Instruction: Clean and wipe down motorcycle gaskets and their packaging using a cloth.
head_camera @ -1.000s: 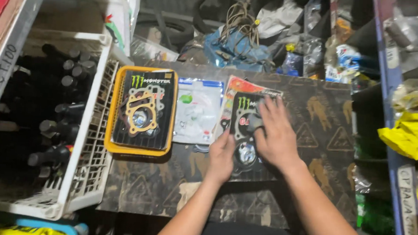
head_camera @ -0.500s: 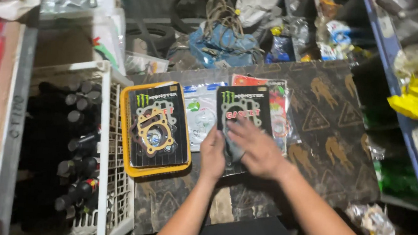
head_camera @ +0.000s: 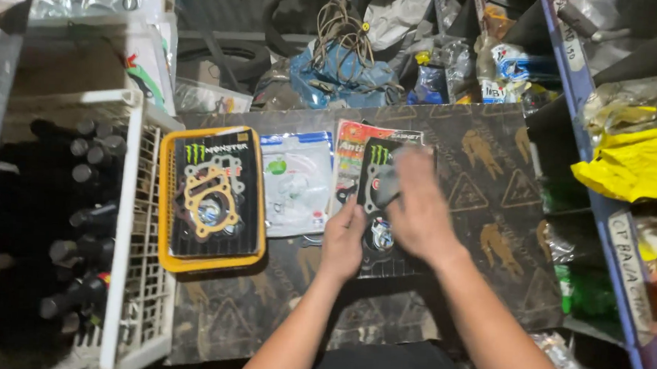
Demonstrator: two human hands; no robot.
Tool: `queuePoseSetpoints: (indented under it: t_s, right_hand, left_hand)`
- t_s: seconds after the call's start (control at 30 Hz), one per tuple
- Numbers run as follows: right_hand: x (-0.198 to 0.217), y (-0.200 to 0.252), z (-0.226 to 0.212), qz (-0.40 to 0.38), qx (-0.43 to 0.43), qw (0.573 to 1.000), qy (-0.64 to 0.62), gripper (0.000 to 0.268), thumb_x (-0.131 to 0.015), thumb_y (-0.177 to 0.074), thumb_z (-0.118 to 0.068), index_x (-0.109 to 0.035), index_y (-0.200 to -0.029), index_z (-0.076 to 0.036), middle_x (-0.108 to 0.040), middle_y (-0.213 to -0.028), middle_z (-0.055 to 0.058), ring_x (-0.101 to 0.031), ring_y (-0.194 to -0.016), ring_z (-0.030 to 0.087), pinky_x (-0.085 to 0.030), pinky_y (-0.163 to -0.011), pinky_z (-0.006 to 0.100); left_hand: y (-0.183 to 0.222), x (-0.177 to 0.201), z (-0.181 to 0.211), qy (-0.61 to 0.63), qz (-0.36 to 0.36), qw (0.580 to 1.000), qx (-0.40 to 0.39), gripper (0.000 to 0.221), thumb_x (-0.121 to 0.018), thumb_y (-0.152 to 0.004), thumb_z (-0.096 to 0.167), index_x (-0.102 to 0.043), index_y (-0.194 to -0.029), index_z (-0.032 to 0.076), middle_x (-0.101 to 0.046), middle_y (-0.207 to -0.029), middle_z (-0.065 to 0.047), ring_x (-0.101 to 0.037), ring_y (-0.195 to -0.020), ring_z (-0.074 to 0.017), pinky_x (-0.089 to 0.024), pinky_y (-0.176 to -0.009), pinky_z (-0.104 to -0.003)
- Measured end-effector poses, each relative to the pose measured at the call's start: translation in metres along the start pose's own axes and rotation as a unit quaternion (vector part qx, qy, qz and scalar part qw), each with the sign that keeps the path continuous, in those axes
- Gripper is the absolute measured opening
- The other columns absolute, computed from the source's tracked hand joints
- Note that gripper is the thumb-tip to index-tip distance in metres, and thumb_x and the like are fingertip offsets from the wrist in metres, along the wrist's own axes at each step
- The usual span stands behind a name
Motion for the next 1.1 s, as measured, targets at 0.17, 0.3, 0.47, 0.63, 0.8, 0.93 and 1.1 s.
queuePoseSetpoints:
  t_s: [0.17, 0.3, 0.47, 0.63, 0.8, 0.93, 1.1]
  right_hand:
    - [-0.001, 0.032, 0.012, -0.058, 0.094, 0.985, -0.131, 0.05, -0.052, -0.091, -0.02, -0.064, -0.137, -0.004, -0.057, -0.148, 0.02, -0.048, -0.142, 0.042, -0.034, -0.123, 0.052]
    - [-0.013, 0.023, 0.051, -0.193, -0.165, 0.967, 0.001, 0.074, -0.057, -0.085, 0.0, -0.036, -0.155, 0.008, -0.027, -0.162, 0.035, -0.02, -0.151, 0.051, -0.018, -0.126, 0.055]
    - [0.005, 0.023, -0.017, -0.081, 0.108, 0.969, -0.207, 0.049, -0.059, -0.086, -0.016, -0.065, -0.133, -0.002, -0.062, -0.138, 0.026, -0.055, -0.133, 0.048, -0.037, -0.119, 0.058]
    - [-0.013, 0.02, 0.005, 0.011, -0.029, 0.999, 0.024, 0.057, -0.064, -0.087, -0.01, -0.059, -0.142, 0.004, -0.051, -0.152, 0.028, -0.046, -0.14, 0.049, -0.038, -0.118, 0.056]
    - [-0.032, 0.016, -0.079, -0.05, 0.088, 0.971, -0.217, 0.055, -0.046, -0.091, -0.029, -0.062, -0.138, -0.006, -0.055, -0.15, 0.019, -0.046, -0.143, 0.047, -0.035, -0.12, 0.057]
    - [-0.034, 0.009, -0.043, -0.041, -0.053, 0.986, -0.151, 0.056, -0.054, -0.076, 0.004, -0.067, -0.13, -0.001, -0.061, -0.136, 0.031, -0.052, -0.132, 0.053, -0.04, -0.116, 0.059]
    - [-0.023, -0.012, -0.083, -0.018, -0.036, 0.992, -0.116, 0.056, -0.057, -0.081, -0.008, -0.063, -0.137, -0.003, -0.06, -0.139, 0.027, -0.053, -0.134, 0.048, -0.04, -0.117, 0.056]
  left_hand:
    - [-0.007, -0.001, -0.015, 0.047, 0.052, 0.997, -0.022, 0.041, -0.046, -0.108, 0.024, -0.063, -0.138, 0.002, -0.066, -0.135, -0.02, -0.054, -0.131, -0.026, -0.038, -0.114, -0.048]
    - [0.007, -0.034, -0.012, 0.045, 0.01, 0.999, 0.001, 0.042, -0.046, -0.108, 0.029, -0.064, -0.139, 0.006, -0.067, -0.135, -0.018, -0.056, -0.132, -0.0248, -0.039, -0.114, -0.047]
    - [0.007, 0.007, 0.003, 0.042, 0.082, 0.996, 0.005, 0.043, -0.045, -0.108, 0.027, -0.064, -0.137, 0.002, -0.068, -0.133, -0.019, -0.056, -0.13, -0.024, -0.038, -0.115, -0.045]
    - [0.015, 0.018, 0.005, 0.052, 0.058, 0.997, 0.026, 0.042, -0.048, -0.108, 0.033, -0.068, -0.135, 0.008, -0.071, -0.129, -0.013, -0.058, -0.125, -0.0179, -0.042, -0.112, -0.042]
    - [0.016, 0.065, 0.052, 0.081, 0.097, 0.992, -0.008, 0.039, -0.046, -0.108, 0.027, -0.067, -0.134, 0.007, -0.072, -0.126, -0.013, -0.059, -0.12, -0.0165, -0.043, -0.111, -0.043]
    - [0.016, 0.074, 0.035, 0.061, 0.046, 0.997, 0.0, 0.041, -0.045, -0.109, 0.029, -0.067, -0.134, 0.005, -0.071, -0.127, -0.015, -0.059, -0.121, -0.0191, -0.043, -0.11, -0.044]
    - [0.004, 0.061, -0.003, 0.02, 0.006, 1.0, 0.011, 0.043, -0.043, -0.109, 0.028, -0.067, -0.127, -0.003, -0.069, -0.124, -0.024, -0.058, -0.121, -0.0272, -0.042, -0.109, -0.051]
Point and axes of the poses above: each hand's wrist, its own y-axis away from the middle knuckle, its own x-axis out of the back of the hand, z = x × y, the point moved 9 cm from there along -y, towards the middle knuckle
